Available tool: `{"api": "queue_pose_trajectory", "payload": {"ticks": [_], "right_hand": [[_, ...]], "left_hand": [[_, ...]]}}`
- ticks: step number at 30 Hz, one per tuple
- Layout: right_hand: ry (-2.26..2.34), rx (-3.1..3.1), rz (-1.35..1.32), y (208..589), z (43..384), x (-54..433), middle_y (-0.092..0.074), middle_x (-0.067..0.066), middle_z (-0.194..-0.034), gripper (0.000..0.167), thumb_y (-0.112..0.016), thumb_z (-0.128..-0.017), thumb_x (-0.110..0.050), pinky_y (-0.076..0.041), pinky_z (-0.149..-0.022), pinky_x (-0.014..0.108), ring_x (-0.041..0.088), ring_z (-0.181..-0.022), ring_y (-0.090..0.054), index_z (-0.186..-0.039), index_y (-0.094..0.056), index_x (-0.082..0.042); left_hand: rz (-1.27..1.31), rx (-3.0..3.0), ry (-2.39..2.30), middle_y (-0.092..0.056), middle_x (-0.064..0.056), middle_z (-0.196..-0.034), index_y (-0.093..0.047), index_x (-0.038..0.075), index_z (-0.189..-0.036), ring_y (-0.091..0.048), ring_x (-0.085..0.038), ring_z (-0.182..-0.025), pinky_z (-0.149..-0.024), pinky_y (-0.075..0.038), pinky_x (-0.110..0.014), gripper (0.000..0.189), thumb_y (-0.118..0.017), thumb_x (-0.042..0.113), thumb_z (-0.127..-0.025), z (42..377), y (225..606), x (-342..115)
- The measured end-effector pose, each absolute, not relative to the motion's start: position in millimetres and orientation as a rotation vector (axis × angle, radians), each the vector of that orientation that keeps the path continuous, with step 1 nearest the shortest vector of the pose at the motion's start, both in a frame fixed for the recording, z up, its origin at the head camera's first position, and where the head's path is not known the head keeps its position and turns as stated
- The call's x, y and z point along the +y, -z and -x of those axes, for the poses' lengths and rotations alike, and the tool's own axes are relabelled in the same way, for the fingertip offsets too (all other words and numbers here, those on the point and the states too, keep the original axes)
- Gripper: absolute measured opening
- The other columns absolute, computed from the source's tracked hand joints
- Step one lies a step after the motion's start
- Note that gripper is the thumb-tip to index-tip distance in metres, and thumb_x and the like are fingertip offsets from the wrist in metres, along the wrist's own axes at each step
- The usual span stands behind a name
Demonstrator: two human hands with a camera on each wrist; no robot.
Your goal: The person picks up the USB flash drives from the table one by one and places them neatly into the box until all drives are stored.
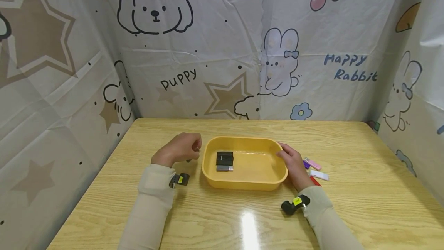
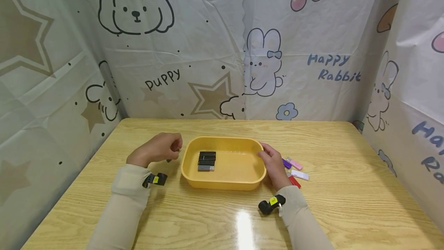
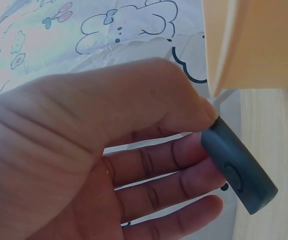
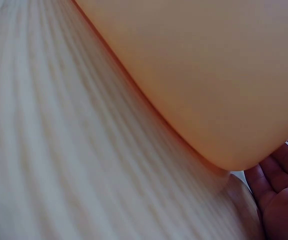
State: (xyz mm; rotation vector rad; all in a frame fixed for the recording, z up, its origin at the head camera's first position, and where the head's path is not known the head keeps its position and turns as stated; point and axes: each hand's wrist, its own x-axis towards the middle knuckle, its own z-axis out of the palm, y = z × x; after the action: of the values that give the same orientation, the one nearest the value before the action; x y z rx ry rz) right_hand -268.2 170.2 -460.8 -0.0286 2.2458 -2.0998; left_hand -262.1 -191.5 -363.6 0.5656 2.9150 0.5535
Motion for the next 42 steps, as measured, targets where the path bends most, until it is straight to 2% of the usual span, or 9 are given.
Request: {"api": "queue_pose_trajectory", "payload": {"ticks": [7,19,26,42], "right_hand": [[2.1,2.246,0.027,460.2,267.1,170.5,-0.048,0.013,-0.141,0.044,-0.049,-0.096,-0.016,-0.048,-0.089,0.025,0.026,-0.117,-0.052,-0.139,-0.05,-0.007],[2.092,2.257,0.03,461.1,268.6,171.1,-0.049,0.013,-0.139,0.043,-0.048,-0.095,-0.016,-0.049,-0.088,0.024,0.024,-0.115,-0.053,-0.137,-0.051,-0.007],[2.107,2.255,0.048,461.5,269.0,170.9,-0.05,0.015,-0.138,0.043,-0.048,-0.095,-0.014,-0.049,-0.088,0.025,0.024,-0.114,-0.054,-0.137,-0.051,-0.005],[2.088,2.267,0.026,462.9,269.9,171.5,-0.05,0.012,-0.138,0.042,-0.048,-0.095,-0.016,-0.049,-0.087,0.024,0.024,-0.115,-0.054,-0.136,-0.052,-0.008]], "left_hand": [[-0.586,2.93,-0.595,-0.053,-0.001,-0.076,-0.055,0.011,-0.088,-0.052,-0.015,-0.064,-0.061,-0.043,-0.029,0.017,-0.068,0.005,-0.079,260.9,359.6,-186.6],[-0.723,2.916,-0.693,-0.053,-0.003,-0.076,-0.057,0.01,-0.09,-0.049,-0.015,-0.069,-0.061,-0.044,-0.028,0.016,-0.071,0.01,-0.081,257.4,353.3,-177.1],[-0.73,2.888,-0.741,-0.054,-0.002,-0.079,-0.058,0.01,-0.091,-0.05,-0.016,-0.073,-0.064,-0.044,-0.029,0.018,-0.07,0.004,-0.079,255.9,351.8,-170.8],[-0.868,2.855,-0.767,-0.056,-0.001,-0.078,-0.057,0.011,-0.089,-0.05,-0.015,-0.071,-0.064,-0.045,-0.029,0.018,-0.069,0.003,-0.079,252.7,353.6,-154.7]]}}
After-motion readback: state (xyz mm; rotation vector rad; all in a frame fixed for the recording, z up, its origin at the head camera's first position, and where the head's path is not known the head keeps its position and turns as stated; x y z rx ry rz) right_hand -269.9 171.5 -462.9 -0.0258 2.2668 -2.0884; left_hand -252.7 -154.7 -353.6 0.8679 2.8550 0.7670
